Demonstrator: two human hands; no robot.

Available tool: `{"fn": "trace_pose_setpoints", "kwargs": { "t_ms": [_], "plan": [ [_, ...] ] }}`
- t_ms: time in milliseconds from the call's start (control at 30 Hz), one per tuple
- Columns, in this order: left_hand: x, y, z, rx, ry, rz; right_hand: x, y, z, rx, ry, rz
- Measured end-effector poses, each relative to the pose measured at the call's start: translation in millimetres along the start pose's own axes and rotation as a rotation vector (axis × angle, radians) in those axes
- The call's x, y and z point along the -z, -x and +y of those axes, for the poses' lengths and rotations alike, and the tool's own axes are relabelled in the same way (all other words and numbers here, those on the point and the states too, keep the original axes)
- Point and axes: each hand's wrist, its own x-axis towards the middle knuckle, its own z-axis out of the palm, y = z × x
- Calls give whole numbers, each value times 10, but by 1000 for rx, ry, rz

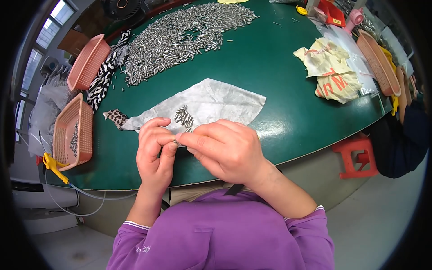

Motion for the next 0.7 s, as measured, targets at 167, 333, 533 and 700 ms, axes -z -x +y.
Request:
{"fn": "trace_pose_setpoints", "kwargs": {
  "t_ms": [167,333,533,700],
  "plan": [
    [6,-2,20,-32,-1,-77,7,3,10,-41,127,-3],
    [16,-21,22,-5,61,-30,-2,4,50,-52,152,77],
    [17,-4,7,1,71,9,19,-11,-13,20,28,26],
    [25,-1,14,2,31,9,5,-10,-21,25,28,5]
  ]
}}
